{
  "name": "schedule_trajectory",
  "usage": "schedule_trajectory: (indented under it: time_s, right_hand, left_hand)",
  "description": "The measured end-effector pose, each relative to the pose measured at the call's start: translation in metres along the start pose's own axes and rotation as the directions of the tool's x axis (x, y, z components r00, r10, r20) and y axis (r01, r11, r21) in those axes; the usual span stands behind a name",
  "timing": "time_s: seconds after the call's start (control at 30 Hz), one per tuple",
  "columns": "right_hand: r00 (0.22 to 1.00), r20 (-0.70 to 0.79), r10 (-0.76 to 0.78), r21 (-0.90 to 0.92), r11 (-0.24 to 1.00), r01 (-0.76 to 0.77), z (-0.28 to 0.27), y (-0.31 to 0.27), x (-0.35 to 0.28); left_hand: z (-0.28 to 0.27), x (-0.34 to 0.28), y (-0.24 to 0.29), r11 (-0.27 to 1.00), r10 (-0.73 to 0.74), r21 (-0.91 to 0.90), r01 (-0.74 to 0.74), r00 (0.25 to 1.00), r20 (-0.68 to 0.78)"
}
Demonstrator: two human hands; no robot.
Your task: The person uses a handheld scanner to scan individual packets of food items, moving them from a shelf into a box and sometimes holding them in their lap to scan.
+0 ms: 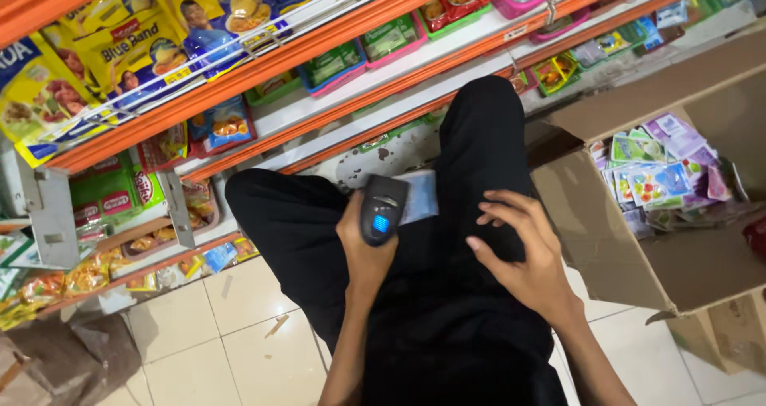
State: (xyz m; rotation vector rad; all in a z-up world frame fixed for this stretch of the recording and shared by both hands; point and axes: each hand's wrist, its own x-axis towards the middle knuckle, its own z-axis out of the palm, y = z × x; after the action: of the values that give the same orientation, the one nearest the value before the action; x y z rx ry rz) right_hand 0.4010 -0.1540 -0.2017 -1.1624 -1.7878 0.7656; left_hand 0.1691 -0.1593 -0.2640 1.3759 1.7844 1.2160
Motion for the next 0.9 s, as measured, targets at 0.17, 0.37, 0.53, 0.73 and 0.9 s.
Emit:
schedule_trajectory:
  time_s: [0.17,0.37,0.53,0.73,0.9]
  right_hand:
    - [0.997,-0.056,-0.045,0.029,0.999,0.046,0.004,0.013,0.017]
    - [0.999,-0.030,0.034,0.166,0.986,-0.028,0.019,0.033,0.020]
    - [0.995,0.000,0.099,0.177,0.979,-0.097,0.030,0.045,0.026]
    - [0.955,0.146,0.257,0.542,0.787,-0.294,0.027,0.049,0.034]
    - [0.841,0.459,0.287,0.652,0.534,-0.538,0.033,0.054,0.049]
  left_hand:
    - [0.006,-0.001,0.021,0.628,-0.296,-0.713,0.312,0.943,0.152]
    - [0.011,0.022,0.010,0.903,-0.175,-0.395,0.166,0.984,0.014]
    - [0.018,0.025,0.006,0.966,-0.159,-0.201,0.160,0.987,0.021]
    - [0.013,0.022,0.001,0.124,-0.463,-0.895,0.428,0.823,0.329]
    - [0.017,0.027,0.007,0.576,-0.415,-0.708,0.408,0.892,0.177]
